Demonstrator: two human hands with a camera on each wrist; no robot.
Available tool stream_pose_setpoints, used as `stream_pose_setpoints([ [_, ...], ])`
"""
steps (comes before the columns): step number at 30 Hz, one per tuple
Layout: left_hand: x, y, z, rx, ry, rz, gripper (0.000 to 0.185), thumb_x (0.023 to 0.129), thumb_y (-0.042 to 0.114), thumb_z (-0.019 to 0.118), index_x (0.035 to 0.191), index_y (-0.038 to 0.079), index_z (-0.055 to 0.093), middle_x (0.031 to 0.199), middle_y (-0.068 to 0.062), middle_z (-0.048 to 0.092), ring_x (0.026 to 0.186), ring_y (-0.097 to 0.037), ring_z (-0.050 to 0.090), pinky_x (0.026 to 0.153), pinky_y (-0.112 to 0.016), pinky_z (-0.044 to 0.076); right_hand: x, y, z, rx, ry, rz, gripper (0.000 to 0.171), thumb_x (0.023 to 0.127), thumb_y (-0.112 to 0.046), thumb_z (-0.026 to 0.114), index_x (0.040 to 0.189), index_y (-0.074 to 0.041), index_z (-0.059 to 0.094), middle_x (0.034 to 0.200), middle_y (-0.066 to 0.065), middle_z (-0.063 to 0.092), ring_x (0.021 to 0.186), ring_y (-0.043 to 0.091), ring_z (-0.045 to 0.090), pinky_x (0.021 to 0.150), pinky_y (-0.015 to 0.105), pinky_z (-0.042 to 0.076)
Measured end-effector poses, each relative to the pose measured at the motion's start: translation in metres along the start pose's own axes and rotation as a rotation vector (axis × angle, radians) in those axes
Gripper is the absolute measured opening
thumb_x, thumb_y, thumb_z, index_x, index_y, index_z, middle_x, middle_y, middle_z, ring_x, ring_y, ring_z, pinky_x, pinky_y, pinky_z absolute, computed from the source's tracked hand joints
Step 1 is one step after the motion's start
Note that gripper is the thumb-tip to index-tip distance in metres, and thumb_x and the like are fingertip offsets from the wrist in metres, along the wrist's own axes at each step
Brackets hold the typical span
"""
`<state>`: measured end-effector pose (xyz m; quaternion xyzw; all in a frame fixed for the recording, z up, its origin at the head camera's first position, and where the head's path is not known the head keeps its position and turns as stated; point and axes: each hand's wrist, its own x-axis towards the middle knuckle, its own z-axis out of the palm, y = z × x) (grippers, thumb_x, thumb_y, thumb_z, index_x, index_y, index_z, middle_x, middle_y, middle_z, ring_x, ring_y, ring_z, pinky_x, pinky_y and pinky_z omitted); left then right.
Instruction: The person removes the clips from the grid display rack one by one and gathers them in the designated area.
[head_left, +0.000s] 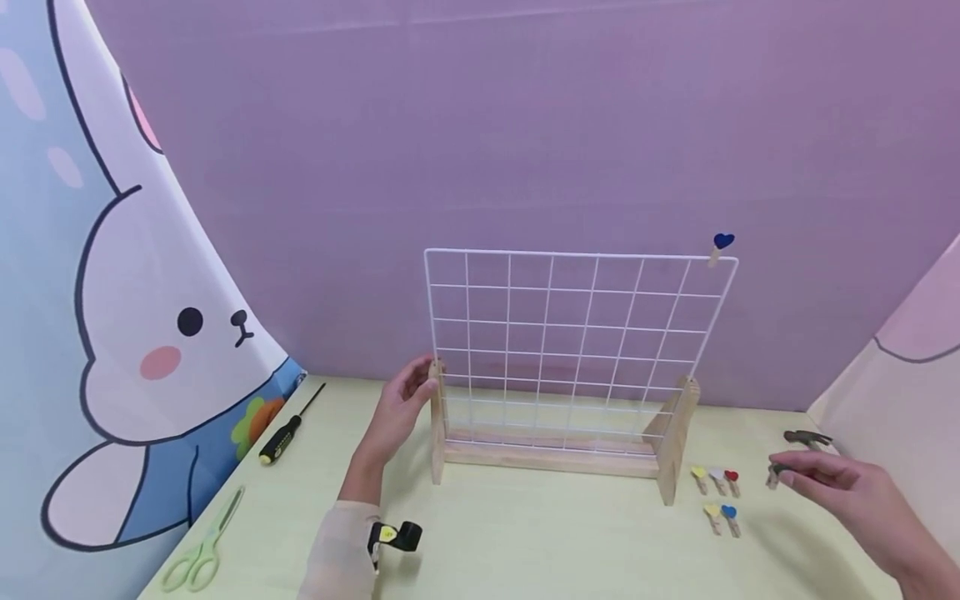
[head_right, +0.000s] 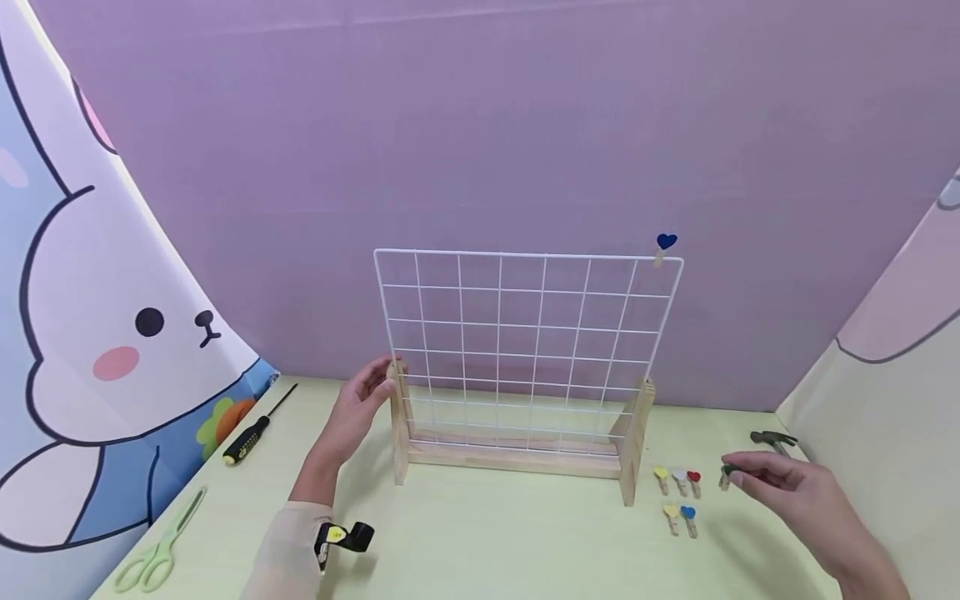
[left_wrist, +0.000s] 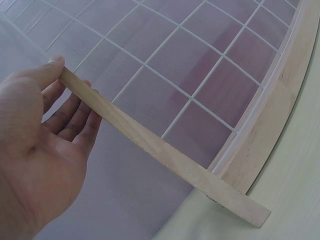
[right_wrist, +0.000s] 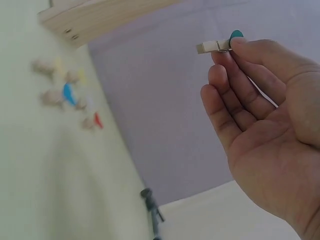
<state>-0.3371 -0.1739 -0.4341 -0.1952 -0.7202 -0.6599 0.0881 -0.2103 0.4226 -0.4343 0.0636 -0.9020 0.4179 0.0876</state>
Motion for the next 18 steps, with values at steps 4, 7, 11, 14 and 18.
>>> stream_pose_setpoints([
  [4, 0.000, 0.001, 0.000, 0.007, 0.003, 0.002, 0.048, 0.105, 0.024, 0.061, 0.150, 0.009, 0.050, 0.147, -0.020, 0.058, 0.125, -0.004, 0.058, 0.104, -0.013, 0.049, -0.007, 0.012, 0.005, 0.003, -0.045, 0.012, 0.027, 0.102, -0.012, 0.065, 0.126, -0.003, 0.070, 0.112, -0.024, 0.075, 0.101, -0.017, 0.063, 0.077, 0.004, 0.048],
  [7, 0.000, 0.001, 0.000, 0.006, 0.008, 0.009, 0.047, 0.105, 0.024, 0.061, 0.149, 0.008, 0.050, 0.147, -0.022, 0.058, 0.129, -0.011, 0.058, 0.105, -0.013, 0.049, -0.010, 0.021, 0.009, -0.009, -0.078, 0.021, 0.029, 0.102, -0.014, 0.065, 0.129, -0.003, 0.069, 0.115, -0.023, 0.074, 0.102, -0.016, 0.063, 0.078, 0.005, 0.048],
  [11, 0.001, 0.001, 0.002, -0.013, 0.000, 0.025, 0.048, 0.105, 0.023, 0.060, 0.149, 0.005, 0.049, 0.147, -0.026, 0.056, 0.135, -0.029, 0.055, 0.106, -0.014, 0.049, -0.010, 0.034, 0.013, 0.022, -0.143, 0.084, 0.032, 0.103, -0.015, 0.064, 0.130, 0.001, 0.067, 0.115, -0.023, 0.074, 0.101, -0.014, 0.063, 0.078, 0.009, 0.051],
  [14, 0.001, 0.001, 0.002, -0.012, -0.001, 0.024, 0.050, 0.105, 0.022, 0.060, 0.149, 0.002, 0.048, 0.146, -0.026, 0.057, 0.137, -0.037, 0.053, 0.105, -0.014, 0.048, -0.009, 0.042, 0.018, 0.066, -0.197, 0.146, 0.035, 0.103, -0.016, 0.064, 0.131, 0.005, 0.065, 0.113, -0.021, 0.074, 0.099, -0.011, 0.065, 0.078, 0.014, 0.054],
  [18, 0.000, 0.002, 0.002, -0.001, 0.007, 0.011, 0.050, 0.106, 0.022, 0.060, 0.150, 0.002, 0.047, 0.145, -0.025, 0.057, 0.138, -0.039, 0.051, 0.105, -0.012, 0.048, -0.007, 0.048, 0.025, 0.053, -0.217, 0.150, 0.034, 0.102, -0.018, 0.066, 0.128, 0.004, 0.067, 0.111, -0.018, 0.076, 0.097, -0.010, 0.066, 0.078, 0.015, 0.055],
])
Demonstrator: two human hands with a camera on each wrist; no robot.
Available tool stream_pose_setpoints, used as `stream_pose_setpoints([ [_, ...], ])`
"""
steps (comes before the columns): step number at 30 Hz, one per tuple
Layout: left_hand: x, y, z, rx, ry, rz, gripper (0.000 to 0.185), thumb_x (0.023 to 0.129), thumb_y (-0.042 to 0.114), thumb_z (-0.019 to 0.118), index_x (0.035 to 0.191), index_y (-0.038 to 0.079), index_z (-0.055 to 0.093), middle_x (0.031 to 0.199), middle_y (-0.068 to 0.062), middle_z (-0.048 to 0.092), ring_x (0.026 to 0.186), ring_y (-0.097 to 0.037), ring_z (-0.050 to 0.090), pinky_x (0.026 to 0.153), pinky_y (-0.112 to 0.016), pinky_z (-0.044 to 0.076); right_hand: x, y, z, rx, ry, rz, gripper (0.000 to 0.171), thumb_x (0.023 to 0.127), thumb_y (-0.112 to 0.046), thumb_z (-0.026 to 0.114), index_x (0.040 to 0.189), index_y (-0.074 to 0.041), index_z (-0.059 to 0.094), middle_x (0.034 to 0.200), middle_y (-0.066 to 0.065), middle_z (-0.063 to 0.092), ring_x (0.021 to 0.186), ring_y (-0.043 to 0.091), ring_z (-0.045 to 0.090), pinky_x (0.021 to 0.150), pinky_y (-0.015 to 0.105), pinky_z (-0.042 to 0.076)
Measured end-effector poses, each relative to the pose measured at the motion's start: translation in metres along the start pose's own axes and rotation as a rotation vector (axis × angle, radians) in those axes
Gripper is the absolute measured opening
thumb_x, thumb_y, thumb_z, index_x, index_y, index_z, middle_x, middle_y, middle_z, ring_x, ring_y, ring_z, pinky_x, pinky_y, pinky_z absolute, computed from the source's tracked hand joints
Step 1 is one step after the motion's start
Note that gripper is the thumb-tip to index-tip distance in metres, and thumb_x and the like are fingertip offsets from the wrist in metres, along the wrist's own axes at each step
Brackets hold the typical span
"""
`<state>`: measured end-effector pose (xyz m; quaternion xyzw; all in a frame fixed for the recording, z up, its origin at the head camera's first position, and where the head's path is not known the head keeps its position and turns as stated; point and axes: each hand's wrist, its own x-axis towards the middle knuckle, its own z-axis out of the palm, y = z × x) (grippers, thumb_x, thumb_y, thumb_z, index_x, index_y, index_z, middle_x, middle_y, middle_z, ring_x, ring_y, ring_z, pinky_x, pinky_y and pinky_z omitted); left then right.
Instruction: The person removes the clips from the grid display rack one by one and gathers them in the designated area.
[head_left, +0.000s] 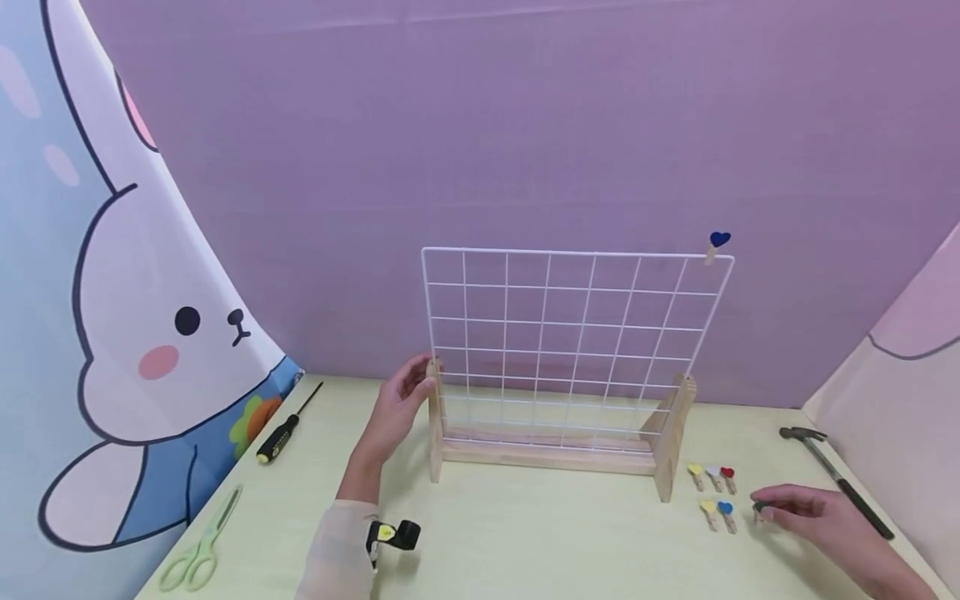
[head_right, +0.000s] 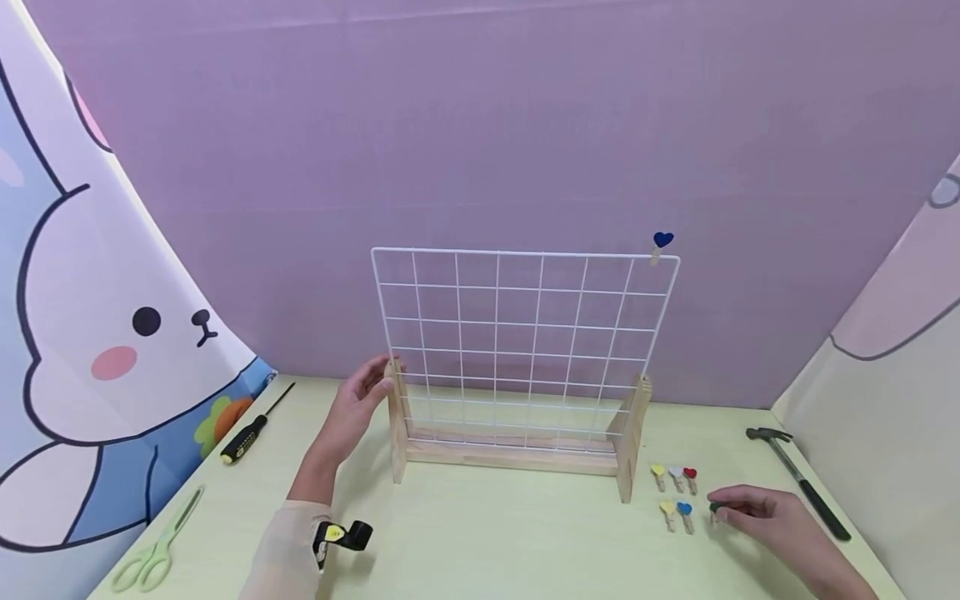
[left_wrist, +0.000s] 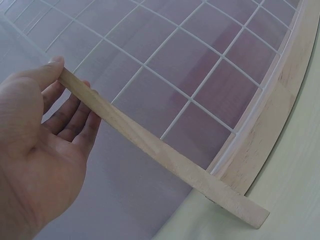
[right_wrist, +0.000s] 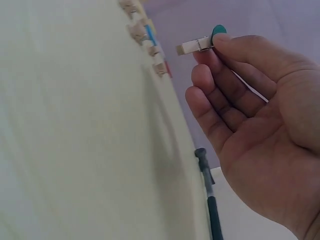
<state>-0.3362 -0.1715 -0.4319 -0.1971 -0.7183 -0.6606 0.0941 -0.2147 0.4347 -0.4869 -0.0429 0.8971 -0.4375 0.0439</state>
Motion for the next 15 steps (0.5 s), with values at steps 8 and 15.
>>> stream_pose_setpoints([
  [8, -0.0006, 0.0013, -0.0008, -0.012, -0.009, -0.002, 0.050, 0.106, 0.022, 0.059, 0.150, 0.001, 0.047, 0.147, -0.028, 0.054, 0.138, -0.037, 0.052, 0.105, -0.013, 0.048, 0.0046, 0.0069, 0.0071, 0.013, -0.057, -0.032, 0.031, 0.102, -0.013, 0.064, 0.125, 0.007, 0.066, 0.108, -0.018, 0.076, 0.095, -0.008, 0.065, 0.077, 0.016, 0.054],
  [15, -0.0014, 0.0032, -0.0006, -0.003, -0.014, 0.011, 0.050, 0.106, 0.022, 0.059, 0.150, 0.002, 0.047, 0.148, -0.027, 0.055, 0.137, -0.034, 0.053, 0.105, -0.013, 0.048, 0.0082, 0.0092, 0.0100, -0.005, -0.037, 0.027, 0.035, 0.101, -0.017, 0.067, 0.127, 0.006, 0.066, 0.106, -0.018, 0.075, 0.093, -0.010, 0.063, 0.075, 0.017, 0.055],
])
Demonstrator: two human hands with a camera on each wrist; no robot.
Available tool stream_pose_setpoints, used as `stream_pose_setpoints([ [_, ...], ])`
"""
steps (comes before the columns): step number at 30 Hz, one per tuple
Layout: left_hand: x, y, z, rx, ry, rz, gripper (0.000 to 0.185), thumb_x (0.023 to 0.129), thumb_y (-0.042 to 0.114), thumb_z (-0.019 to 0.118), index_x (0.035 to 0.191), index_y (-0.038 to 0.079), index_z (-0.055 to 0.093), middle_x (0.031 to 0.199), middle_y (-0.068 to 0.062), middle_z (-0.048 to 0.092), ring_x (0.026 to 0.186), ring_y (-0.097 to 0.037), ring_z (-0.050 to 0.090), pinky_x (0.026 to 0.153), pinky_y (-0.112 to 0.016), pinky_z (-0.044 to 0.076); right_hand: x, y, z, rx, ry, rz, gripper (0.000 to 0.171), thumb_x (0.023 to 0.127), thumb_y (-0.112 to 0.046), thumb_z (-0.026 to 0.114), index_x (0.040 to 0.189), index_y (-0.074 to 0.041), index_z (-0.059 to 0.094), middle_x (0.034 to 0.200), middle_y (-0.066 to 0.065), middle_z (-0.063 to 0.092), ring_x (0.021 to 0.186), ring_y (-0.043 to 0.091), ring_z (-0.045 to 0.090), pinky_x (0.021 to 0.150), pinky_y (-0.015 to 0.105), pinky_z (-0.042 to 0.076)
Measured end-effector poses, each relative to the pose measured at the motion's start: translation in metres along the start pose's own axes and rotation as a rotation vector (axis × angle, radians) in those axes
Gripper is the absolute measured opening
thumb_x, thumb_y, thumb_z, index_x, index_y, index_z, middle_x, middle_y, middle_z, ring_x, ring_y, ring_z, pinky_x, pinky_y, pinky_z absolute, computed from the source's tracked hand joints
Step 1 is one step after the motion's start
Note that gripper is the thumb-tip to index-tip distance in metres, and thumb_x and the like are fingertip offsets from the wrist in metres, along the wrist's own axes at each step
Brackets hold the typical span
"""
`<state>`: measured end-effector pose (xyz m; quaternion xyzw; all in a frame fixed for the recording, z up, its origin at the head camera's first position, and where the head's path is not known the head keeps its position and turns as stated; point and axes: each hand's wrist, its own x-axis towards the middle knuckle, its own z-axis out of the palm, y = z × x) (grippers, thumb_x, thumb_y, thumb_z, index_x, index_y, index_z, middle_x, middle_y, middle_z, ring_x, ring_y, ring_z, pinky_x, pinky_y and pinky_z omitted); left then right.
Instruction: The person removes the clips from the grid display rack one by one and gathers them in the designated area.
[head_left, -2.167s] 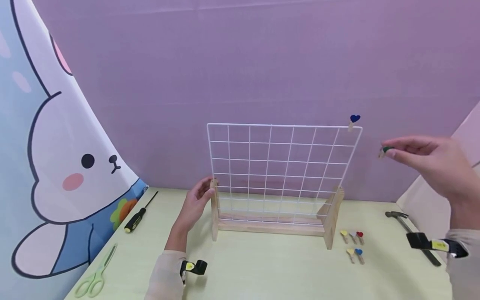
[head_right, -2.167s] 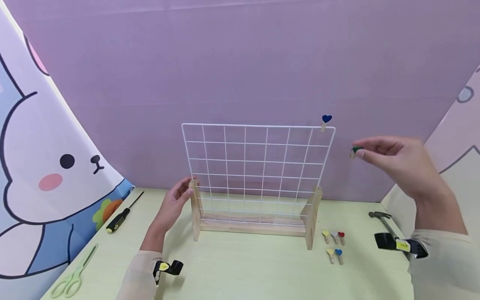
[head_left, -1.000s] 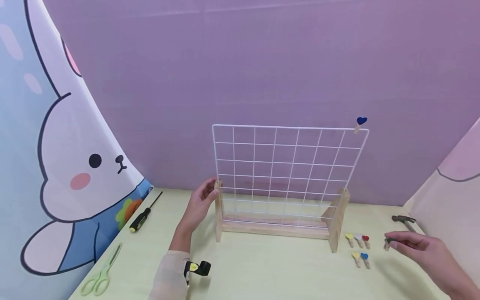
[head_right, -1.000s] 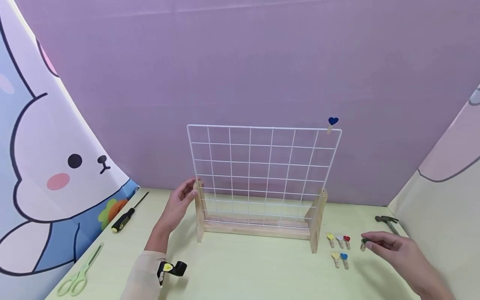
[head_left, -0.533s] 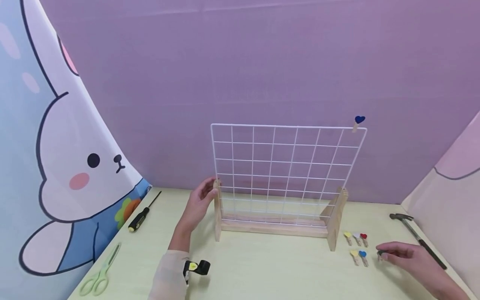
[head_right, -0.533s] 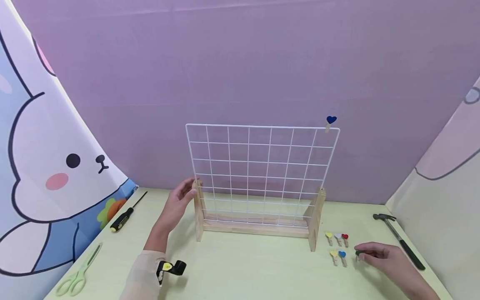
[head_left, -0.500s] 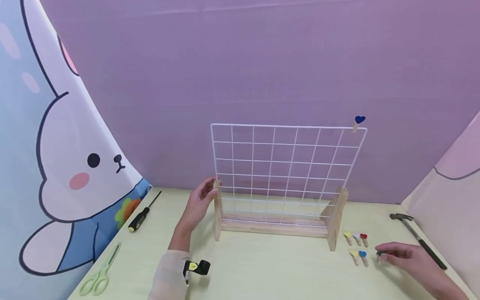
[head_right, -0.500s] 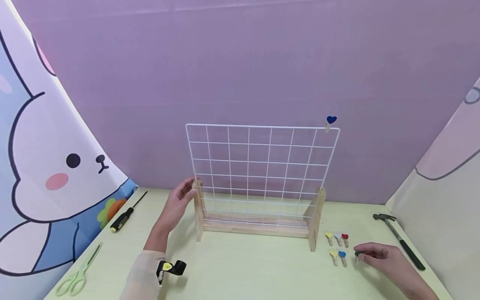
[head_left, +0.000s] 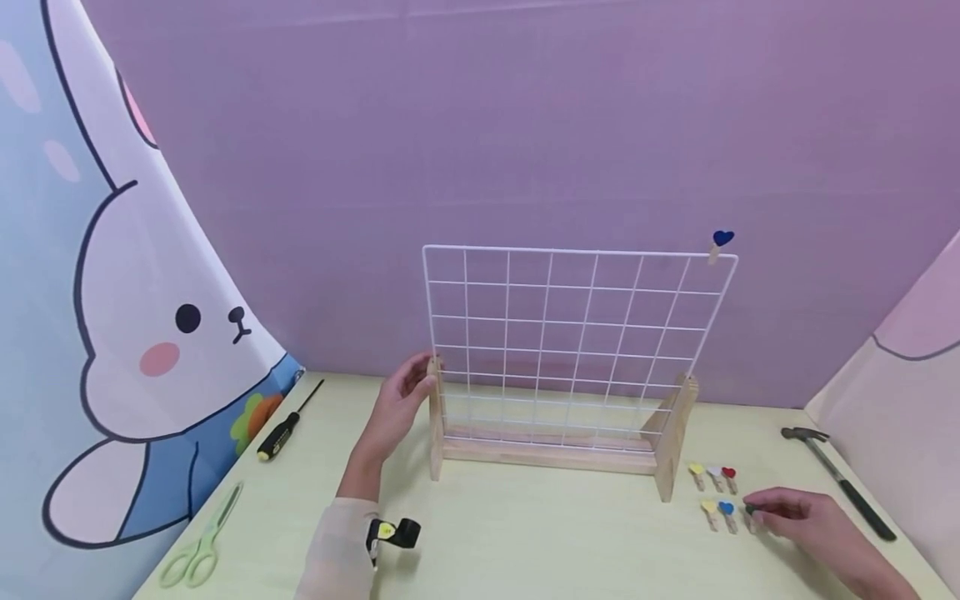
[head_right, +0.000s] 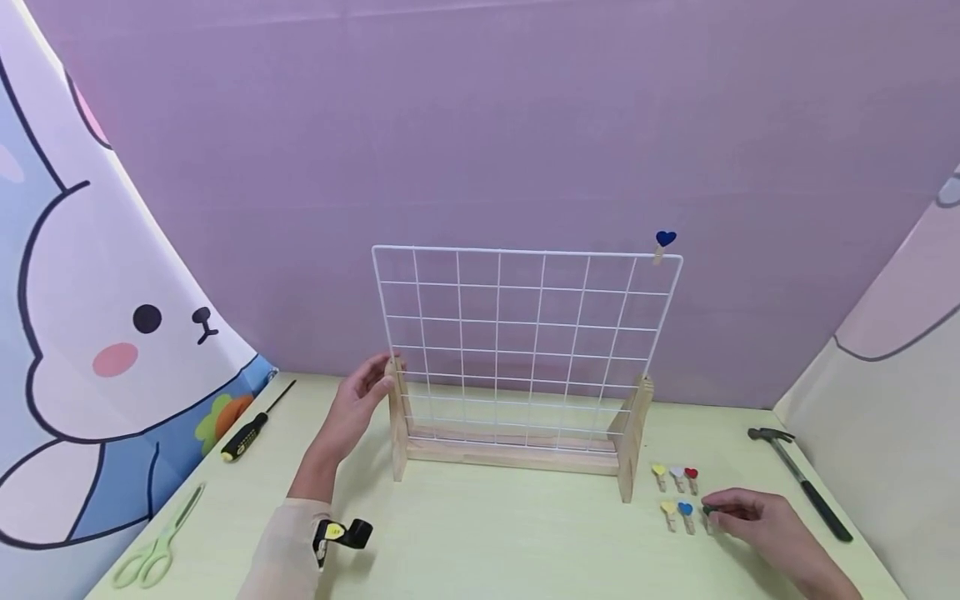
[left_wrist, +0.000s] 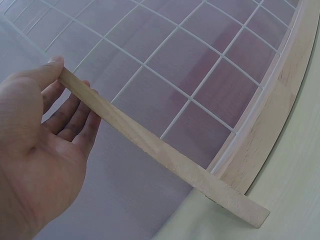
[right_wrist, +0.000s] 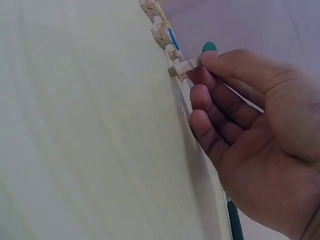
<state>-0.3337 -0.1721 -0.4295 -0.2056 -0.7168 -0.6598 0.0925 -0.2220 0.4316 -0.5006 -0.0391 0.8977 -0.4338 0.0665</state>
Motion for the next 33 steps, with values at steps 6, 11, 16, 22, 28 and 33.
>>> stream_pose_setpoints([
  [6, -0.001, 0.000, 0.000, 0.003, 0.021, -0.043, 0.048, 0.105, 0.024, 0.060, 0.150, 0.008, 0.049, 0.146, -0.020, 0.058, 0.138, -0.034, 0.053, 0.105, -0.013, 0.048, 0.003, -0.001, 0.005, -0.017, 0.041, 0.000, 0.037, 0.099, -0.021, 0.070, 0.128, 0.002, 0.067, 0.106, -0.015, 0.076, 0.091, -0.007, 0.063, 0.074, 0.019, 0.056],
  [11, 0.000, 0.000, -0.001, 0.007, 0.026, -0.045, 0.046, 0.105, 0.023, 0.061, 0.148, 0.010, 0.051, 0.145, -0.017, 0.060, 0.137, -0.034, 0.054, 0.106, -0.015, 0.049, 0.004, -0.003, 0.009, -0.043, 0.091, -0.024, 0.035, 0.098, -0.020, 0.072, 0.126, 0.000, 0.069, 0.103, -0.009, 0.076, 0.086, -0.001, 0.062, 0.070, 0.021, 0.056],
  [16, 0.001, -0.001, -0.002, 0.011, 0.026, -0.037, 0.045, 0.105, 0.023, 0.061, 0.147, 0.010, 0.052, 0.144, -0.015, 0.061, 0.133, -0.027, 0.057, 0.106, -0.015, 0.049, 0.006, -0.001, 0.012, -0.073, 0.141, -0.035, 0.033, 0.096, -0.018, 0.074, 0.123, 0.001, 0.071, 0.099, -0.009, 0.076, 0.082, 0.000, 0.061, 0.067, 0.021, 0.054],
  [22, 0.002, -0.001, -0.002, 0.008, 0.021, -0.027, 0.045, 0.105, 0.023, 0.061, 0.147, 0.009, 0.052, 0.144, -0.016, 0.060, 0.135, -0.033, 0.055, 0.105, -0.015, 0.049, 0.007, 0.001, 0.013, -0.074, 0.156, -0.045, 0.030, 0.095, -0.015, 0.075, 0.120, 0.002, 0.072, 0.097, -0.010, 0.076, 0.080, -0.001, 0.060, 0.066, 0.021, 0.053],
  [28, 0.002, -0.002, -0.002, 0.014, 0.022, -0.034, 0.046, 0.105, 0.023, 0.061, 0.147, 0.010, 0.052, 0.144, -0.015, 0.061, 0.127, -0.013, 0.059, 0.105, -0.015, 0.049, 0.007, 0.000, 0.015, -0.086, 0.165, -0.031, 0.031, 0.094, -0.016, 0.076, 0.118, 0.002, 0.073, 0.096, -0.011, 0.077, 0.079, -0.002, 0.060, 0.065, 0.020, 0.053],
  [33, 0.001, -0.002, -0.001, 0.007, 0.017, -0.036, 0.045, 0.105, 0.023, 0.061, 0.147, 0.010, 0.052, 0.144, -0.016, 0.060, 0.133, -0.028, 0.056, 0.105, -0.015, 0.049, 0.007, 0.002, 0.016, -0.113, 0.180, -0.051, 0.030, 0.092, -0.015, 0.078, 0.117, 0.001, 0.074, 0.095, -0.011, 0.077, 0.080, -0.004, 0.061, 0.066, 0.020, 0.053],
])
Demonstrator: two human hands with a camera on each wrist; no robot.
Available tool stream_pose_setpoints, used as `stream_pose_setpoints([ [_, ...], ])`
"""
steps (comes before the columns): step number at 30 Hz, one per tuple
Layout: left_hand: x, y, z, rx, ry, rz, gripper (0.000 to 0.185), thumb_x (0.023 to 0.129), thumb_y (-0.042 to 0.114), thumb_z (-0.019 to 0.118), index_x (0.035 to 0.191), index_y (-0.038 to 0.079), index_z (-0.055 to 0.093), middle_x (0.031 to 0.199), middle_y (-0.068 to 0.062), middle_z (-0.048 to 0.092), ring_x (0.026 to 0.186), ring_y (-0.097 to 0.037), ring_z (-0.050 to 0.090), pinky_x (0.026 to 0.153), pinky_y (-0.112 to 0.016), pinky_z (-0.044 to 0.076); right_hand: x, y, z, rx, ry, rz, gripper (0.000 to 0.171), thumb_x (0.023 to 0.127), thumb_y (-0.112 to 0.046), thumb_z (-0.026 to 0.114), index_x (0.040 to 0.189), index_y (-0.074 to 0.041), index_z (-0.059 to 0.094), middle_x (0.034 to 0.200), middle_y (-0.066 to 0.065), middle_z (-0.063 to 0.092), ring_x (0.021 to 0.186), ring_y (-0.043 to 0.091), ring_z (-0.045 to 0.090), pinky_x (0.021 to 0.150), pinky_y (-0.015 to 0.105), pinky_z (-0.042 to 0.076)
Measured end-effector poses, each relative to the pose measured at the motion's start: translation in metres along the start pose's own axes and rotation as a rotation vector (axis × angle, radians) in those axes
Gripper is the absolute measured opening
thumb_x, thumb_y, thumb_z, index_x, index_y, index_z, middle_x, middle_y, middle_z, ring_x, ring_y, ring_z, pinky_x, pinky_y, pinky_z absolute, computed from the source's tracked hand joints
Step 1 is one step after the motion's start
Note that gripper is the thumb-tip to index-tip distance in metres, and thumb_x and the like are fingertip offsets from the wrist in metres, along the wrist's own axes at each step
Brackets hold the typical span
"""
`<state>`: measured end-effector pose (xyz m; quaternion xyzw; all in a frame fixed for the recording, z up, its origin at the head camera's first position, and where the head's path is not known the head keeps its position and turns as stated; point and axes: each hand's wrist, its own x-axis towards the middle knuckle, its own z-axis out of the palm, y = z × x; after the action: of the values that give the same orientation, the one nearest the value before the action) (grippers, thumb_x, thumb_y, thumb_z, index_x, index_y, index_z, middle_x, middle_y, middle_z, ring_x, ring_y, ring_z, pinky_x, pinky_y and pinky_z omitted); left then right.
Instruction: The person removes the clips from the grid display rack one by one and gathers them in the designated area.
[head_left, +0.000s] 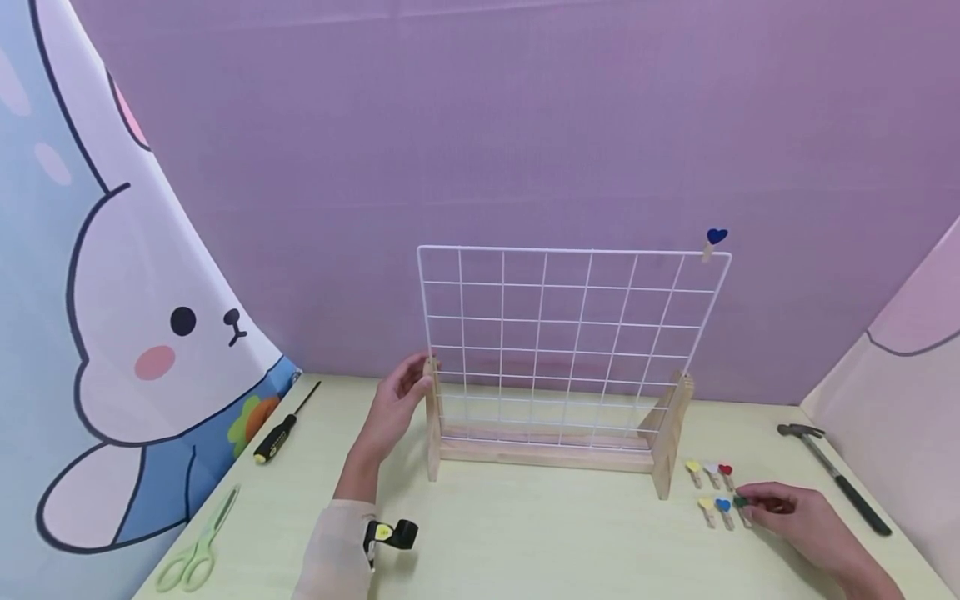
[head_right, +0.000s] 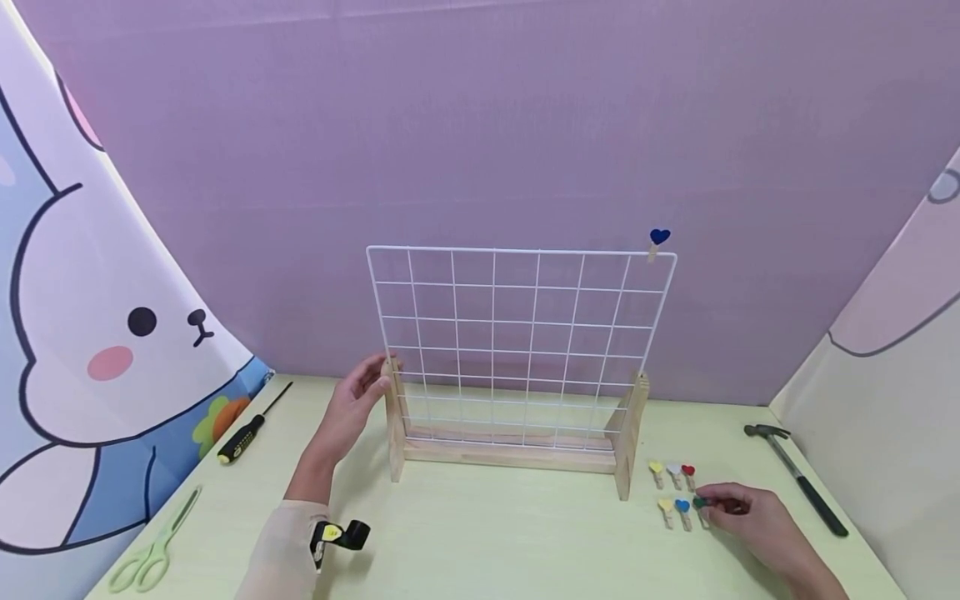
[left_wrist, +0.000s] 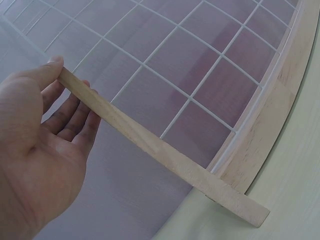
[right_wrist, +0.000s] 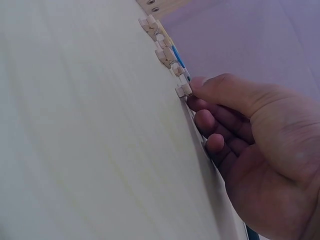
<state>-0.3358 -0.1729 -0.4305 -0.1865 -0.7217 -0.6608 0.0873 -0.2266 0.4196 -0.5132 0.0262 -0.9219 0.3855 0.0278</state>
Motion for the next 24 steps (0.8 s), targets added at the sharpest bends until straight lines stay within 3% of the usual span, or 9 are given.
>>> stream_pose_setpoints([
  [4, -0.001, 0.001, -0.002, 0.003, 0.002, -0.003, 0.046, 0.105, 0.024, 0.061, 0.148, 0.009, 0.051, 0.144, -0.016, 0.060, 0.134, -0.032, 0.054, 0.105, -0.014, 0.049, 0.002, 0.000, 0.003, -0.013, 0.013, -0.010, 0.028, 0.091, -0.014, 0.078, 0.115, 0.001, 0.075, 0.096, -0.011, 0.078, 0.079, -0.005, 0.061, 0.065, 0.020, 0.053],
  [12, -0.002, 0.002, -0.006, 0.012, 0.001, 0.001, 0.051, 0.105, 0.024, 0.061, 0.149, 0.003, 0.049, 0.144, -0.015, 0.061, 0.129, -0.017, 0.059, 0.105, -0.014, 0.049, 0.003, 0.001, 0.004, -0.004, -0.002, -0.003, 0.033, 0.092, -0.017, 0.078, 0.119, 0.001, 0.074, 0.099, -0.013, 0.077, 0.082, -0.006, 0.061, 0.067, 0.019, 0.054],
  [18, -0.003, 0.002, -0.007, 0.007, 0.008, 0.012, 0.049, 0.105, 0.024, 0.061, 0.149, 0.005, 0.050, 0.143, -0.017, 0.060, 0.133, -0.031, 0.056, 0.104, -0.014, 0.049, 0.002, -0.002, -0.004, 0.006, -0.019, 0.028, 0.040, 0.096, -0.024, 0.075, 0.127, 0.001, 0.070, 0.106, -0.013, 0.078, 0.087, -0.009, 0.063, 0.072, 0.017, 0.055],
  [24, 0.000, 0.000, -0.001, -0.023, -0.012, 0.012, 0.050, 0.105, 0.022, 0.061, 0.150, 0.005, 0.049, 0.147, -0.026, 0.055, 0.136, -0.035, 0.053, 0.105, -0.015, 0.049, 0.003, -0.012, -0.034, -0.011, 0.067, -0.038, 0.037, 0.098, -0.023, 0.072, 0.127, 0.000, 0.070, 0.105, -0.030, 0.073, 0.089, -0.014, 0.064, 0.071, 0.010, 0.051],
])
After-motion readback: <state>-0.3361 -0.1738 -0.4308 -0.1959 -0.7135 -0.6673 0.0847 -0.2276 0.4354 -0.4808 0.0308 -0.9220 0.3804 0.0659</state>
